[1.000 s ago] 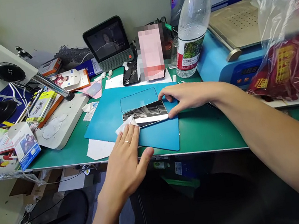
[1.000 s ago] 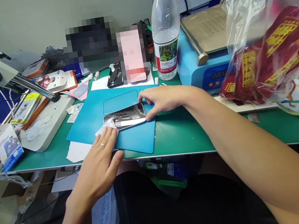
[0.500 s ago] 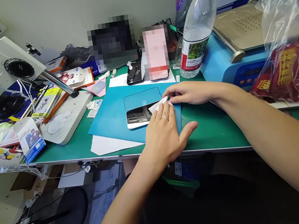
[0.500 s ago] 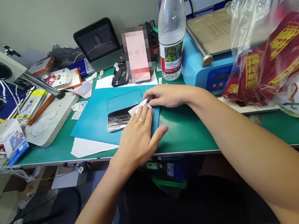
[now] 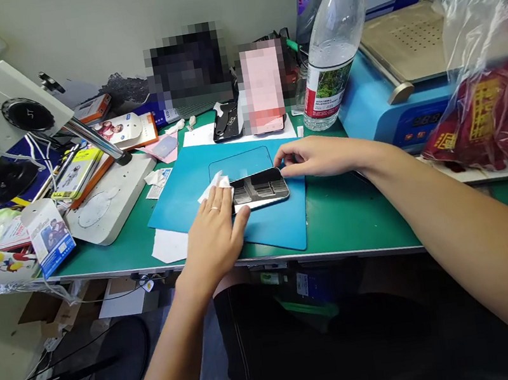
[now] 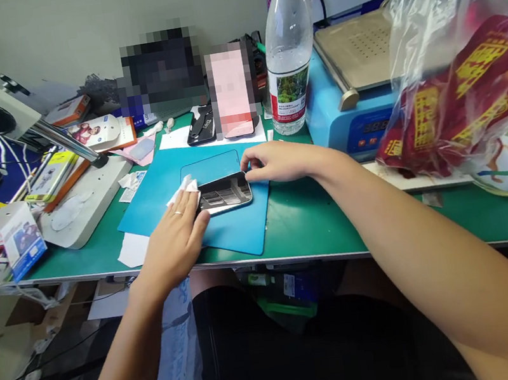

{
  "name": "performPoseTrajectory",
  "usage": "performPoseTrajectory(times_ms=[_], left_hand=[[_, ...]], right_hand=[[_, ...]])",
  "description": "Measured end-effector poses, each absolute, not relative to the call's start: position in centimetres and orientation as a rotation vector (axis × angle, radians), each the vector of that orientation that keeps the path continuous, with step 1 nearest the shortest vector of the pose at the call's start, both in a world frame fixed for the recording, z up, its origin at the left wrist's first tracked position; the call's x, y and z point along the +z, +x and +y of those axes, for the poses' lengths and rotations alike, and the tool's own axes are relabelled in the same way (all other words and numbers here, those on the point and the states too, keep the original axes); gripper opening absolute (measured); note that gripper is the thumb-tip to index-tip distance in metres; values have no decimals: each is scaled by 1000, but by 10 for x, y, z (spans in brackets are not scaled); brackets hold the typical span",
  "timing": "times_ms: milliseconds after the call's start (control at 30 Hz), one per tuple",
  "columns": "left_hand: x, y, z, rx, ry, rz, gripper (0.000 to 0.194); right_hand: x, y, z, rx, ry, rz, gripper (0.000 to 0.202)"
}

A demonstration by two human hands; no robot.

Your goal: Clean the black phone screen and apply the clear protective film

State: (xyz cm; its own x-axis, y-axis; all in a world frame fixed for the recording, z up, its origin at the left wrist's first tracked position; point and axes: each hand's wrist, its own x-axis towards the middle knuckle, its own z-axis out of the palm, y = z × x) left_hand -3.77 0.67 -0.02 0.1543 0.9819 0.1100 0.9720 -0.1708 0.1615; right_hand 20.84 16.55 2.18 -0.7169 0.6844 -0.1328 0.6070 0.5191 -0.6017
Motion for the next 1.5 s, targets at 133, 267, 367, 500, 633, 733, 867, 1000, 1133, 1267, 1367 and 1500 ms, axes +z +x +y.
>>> performPoseTrajectory(times_ms=[133, 267, 367, 500, 633, 733, 867, 1000, 1133, 1267, 1367, 1500], left_hand=[[-3, -57, -22, 268, 2305, 1984, 68], [-7, -56, -41, 259, 2336, 1998, 70], [-6, -43, -45, 244, 2393, 1983, 71], [0, -12, -35, 241, 2479, 1860, 70], [3, 26, -12, 274, 2494, 1809, 72], [5, 50, 5, 287, 2487, 1831, 73], [9, 67, 22, 268, 2423, 1917, 65], [8, 48, 33, 265, 2388, 1960, 63], [5, -6, 24, 215, 2319, 2073, 62], [1, -46, -8, 215, 2321, 2044, 59], [0, -51, -32, 220, 2332, 1969, 60], [2, -35, -39, 218, 2336, 1993, 65]], right_hand=[[21, 212, 168, 999, -1101, -2651, 52], [22, 215, 169, 1033, -1081, -2682, 59], [22, 216, 169, 1037, -1068, -2693, 59], [21, 216, 170, 1073, -1045, -2667, 53], [20, 214, 170, 1069, -1086, -2616, 40], [20, 211, 169, 1065, -1089, -2581, 35], [20, 208, 168, 1068, -1084, -2542, 32], [20, 206, 169, 1026, -1177, -2491, 40], [21, 205, 169, 977, -1241, -2505, 42], [22, 203, 167, 956, -1283, -2527, 40], [23, 203, 165, 917, -1302, -2525, 37], [23, 206, 166, 941, -1191, -2607, 45]])
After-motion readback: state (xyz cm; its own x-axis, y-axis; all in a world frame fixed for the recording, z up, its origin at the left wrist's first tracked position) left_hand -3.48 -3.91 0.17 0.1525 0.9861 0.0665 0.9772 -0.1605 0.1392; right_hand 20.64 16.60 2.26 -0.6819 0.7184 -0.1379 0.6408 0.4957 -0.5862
